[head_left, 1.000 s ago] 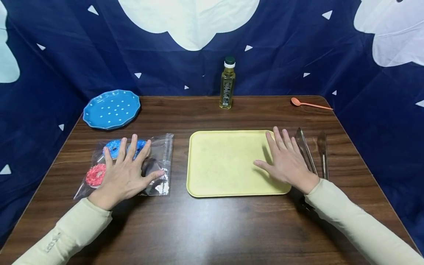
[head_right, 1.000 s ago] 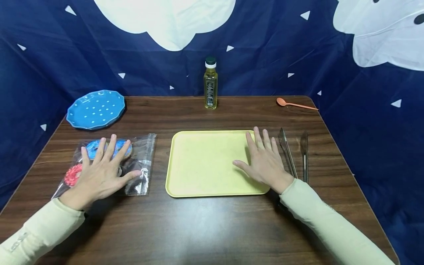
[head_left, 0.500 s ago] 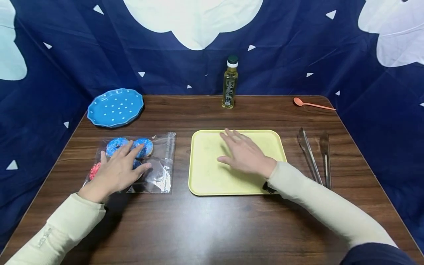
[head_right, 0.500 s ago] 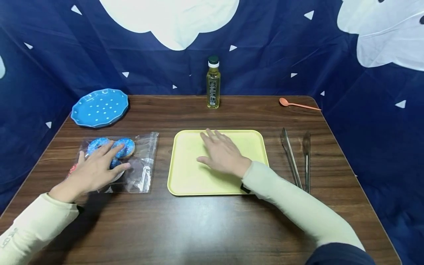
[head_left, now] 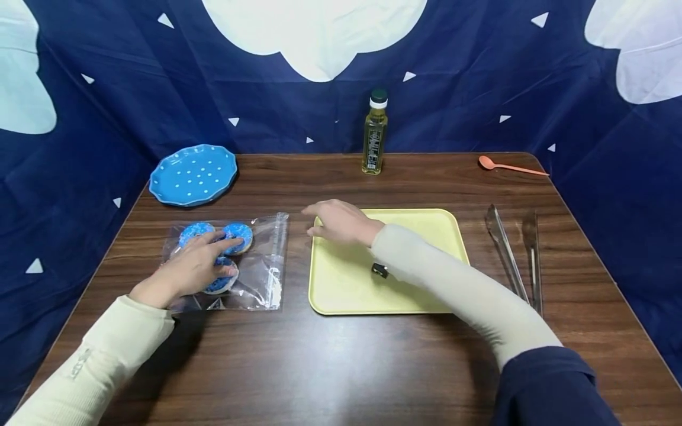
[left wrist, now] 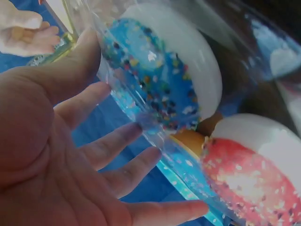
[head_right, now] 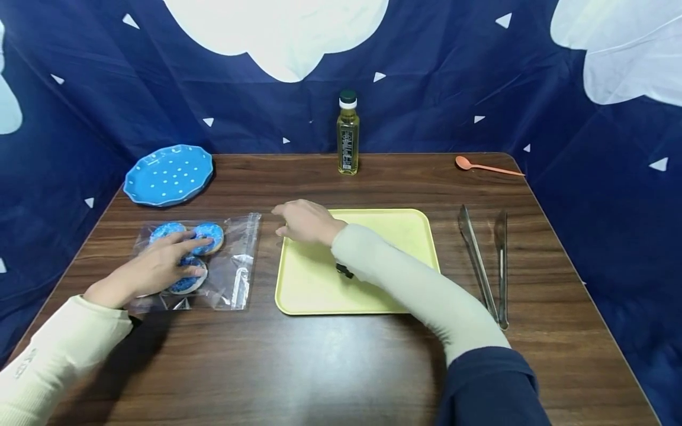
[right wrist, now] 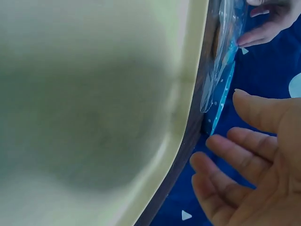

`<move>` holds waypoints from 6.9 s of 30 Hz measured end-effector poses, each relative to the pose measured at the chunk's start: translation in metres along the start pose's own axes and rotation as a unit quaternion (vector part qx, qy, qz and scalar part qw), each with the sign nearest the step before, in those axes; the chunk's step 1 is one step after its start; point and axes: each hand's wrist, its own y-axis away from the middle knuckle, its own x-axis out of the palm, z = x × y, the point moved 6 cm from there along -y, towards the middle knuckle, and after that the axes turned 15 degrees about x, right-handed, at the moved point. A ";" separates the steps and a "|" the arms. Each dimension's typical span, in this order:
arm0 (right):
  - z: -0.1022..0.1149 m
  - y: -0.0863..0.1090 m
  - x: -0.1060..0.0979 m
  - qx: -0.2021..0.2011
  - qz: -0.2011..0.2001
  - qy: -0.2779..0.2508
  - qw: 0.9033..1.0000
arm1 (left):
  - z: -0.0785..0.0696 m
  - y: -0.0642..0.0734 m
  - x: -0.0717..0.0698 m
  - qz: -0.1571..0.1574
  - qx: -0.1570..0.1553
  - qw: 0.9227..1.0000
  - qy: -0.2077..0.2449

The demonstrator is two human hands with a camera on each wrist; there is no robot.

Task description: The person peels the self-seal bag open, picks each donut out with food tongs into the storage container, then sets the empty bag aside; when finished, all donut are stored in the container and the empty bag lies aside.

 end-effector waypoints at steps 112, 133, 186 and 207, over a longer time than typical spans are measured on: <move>0.104 0.012 0.066 -0.261 0.103 0.191 0.941 | 0.005 -0.002 0.002 -0.001 0.003 1.000 0.010; 0.087 0.053 0.061 -0.272 0.061 0.218 0.935 | 0.003 0.001 0.003 -0.016 -0.002 1.000 0.007; -0.249 0.294 -0.004 0.438 0.007 -0.031 0.899 | 0.009 0.008 -0.016 -0.155 0.009 0.985 -0.080; -0.258 0.284 -0.014 0.401 -0.110 -0.066 0.907 | 0.004 0.008 -0.035 -0.187 0.039 0.976 -0.105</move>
